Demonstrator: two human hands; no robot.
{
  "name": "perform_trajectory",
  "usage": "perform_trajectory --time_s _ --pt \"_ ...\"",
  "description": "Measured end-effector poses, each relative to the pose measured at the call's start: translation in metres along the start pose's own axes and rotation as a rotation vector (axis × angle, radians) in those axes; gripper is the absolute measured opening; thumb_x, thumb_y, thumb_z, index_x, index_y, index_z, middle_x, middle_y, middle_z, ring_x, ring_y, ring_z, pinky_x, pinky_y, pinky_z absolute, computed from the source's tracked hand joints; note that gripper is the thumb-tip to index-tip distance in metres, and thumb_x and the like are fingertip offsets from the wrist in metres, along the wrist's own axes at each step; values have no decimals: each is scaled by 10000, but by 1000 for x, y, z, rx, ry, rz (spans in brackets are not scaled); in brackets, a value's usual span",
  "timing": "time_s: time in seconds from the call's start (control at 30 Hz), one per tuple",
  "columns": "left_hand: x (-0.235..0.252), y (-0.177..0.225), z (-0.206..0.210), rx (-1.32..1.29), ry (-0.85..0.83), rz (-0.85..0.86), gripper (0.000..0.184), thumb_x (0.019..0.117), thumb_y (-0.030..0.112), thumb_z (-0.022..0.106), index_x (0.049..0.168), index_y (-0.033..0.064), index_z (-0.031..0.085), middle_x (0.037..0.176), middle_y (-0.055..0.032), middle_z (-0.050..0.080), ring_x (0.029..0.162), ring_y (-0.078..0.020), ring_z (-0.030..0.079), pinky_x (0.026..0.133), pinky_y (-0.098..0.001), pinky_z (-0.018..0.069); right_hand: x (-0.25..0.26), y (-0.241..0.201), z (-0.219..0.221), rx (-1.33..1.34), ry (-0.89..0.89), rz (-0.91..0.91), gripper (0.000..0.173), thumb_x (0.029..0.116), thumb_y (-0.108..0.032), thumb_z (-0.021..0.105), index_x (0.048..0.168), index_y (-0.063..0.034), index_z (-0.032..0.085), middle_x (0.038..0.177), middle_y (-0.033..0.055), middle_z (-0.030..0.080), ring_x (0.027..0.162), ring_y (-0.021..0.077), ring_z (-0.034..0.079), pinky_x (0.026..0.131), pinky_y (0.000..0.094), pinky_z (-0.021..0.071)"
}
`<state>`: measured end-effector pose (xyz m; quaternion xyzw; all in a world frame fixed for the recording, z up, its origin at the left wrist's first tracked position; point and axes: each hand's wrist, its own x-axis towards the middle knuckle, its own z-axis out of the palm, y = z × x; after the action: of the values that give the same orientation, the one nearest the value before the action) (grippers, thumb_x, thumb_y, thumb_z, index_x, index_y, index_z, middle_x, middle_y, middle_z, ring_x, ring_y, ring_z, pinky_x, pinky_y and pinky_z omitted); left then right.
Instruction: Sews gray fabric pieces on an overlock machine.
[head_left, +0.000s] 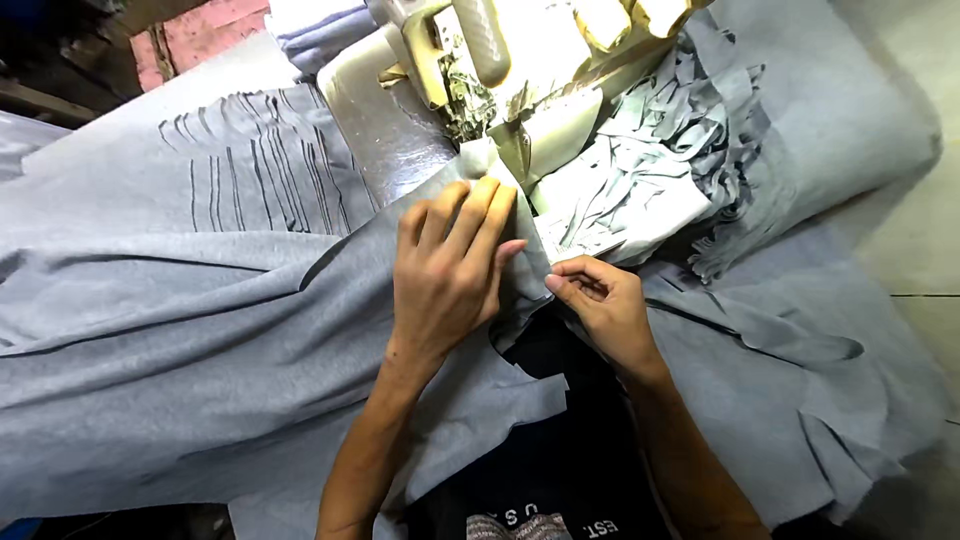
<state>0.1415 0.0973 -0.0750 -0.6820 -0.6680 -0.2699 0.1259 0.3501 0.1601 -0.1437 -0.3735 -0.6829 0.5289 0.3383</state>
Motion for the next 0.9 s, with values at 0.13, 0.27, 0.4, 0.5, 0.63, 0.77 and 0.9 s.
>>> perform_trajectory --time_s 0.13,0.27,0.4,0.5,0.63,0.77,0.9 --pt "-4 -2 1 33 -1 -62 477 1087 380 393 1409 119 629 1422 -78 618 1304 -281 536 1060 -468 382 0 -4 -3 -34 -15 -13 147 968 -191 691 1014 -58 733 853 -44 711 675 -45 595 606 114 494" --pt "-12 1 -1 82 -22 -135 502 1081 411 403 1464 138 578 1482 -73 572 1332 -294 494 1039 -505 332 1 -10 -3 -36 -58 -32 161 970 -201 685 1008 -52 731 854 -54 704 673 -60 577 598 103 476" --pt "-15 -1 -9 107 -50 -226 555 1080 464 367 1492 140 549 1553 -76 500 1310 -305 490 999 -523 325 3 -16 -1 -24 -118 -72 158 971 -189 681 1004 -42 730 839 -55 688 656 -67 551 576 93 453" --pt "-11 -3 -15 135 -88 -261 606 1078 490 346 1533 120 499 1593 -65 459 1293 -309 492 966 -527 329 4 -18 2 10 -148 -107 158 974 -174 673 1010 -29 723 851 -43 693 669 -61 562 586 99 468" --pt "-6 6 -15 168 -115 -298 651 1072 519 342 1535 82 480 1594 -87 449 1297 -324 484 981 -536 319 -1 -22 -1 30 -131 -118 151 975 -169 673 1009 -29 721 866 -45 696 692 -55 579 612 104 490" --pt "-3 14 -12 152 -117 -328 700 1064 540 351 1523 27 475 1576 -154 445 1285 -377 472 966 -545 347 -10 -22 -6 74 -106 -133 142 976 -171 683 1003 -35 714 903 -50 705 741 -45 616 659 113 529" --pt "-2 21 -8 77 -115 -318 725 1067 522 359 1522 -36 439 1587 -210 413 1426 -383 416 1144 -556 309 -21 -19 -6 116 -72 -111 120 968 -142 686 1011 -33 713 924 -45 711 767 -29 641 689 124 552"
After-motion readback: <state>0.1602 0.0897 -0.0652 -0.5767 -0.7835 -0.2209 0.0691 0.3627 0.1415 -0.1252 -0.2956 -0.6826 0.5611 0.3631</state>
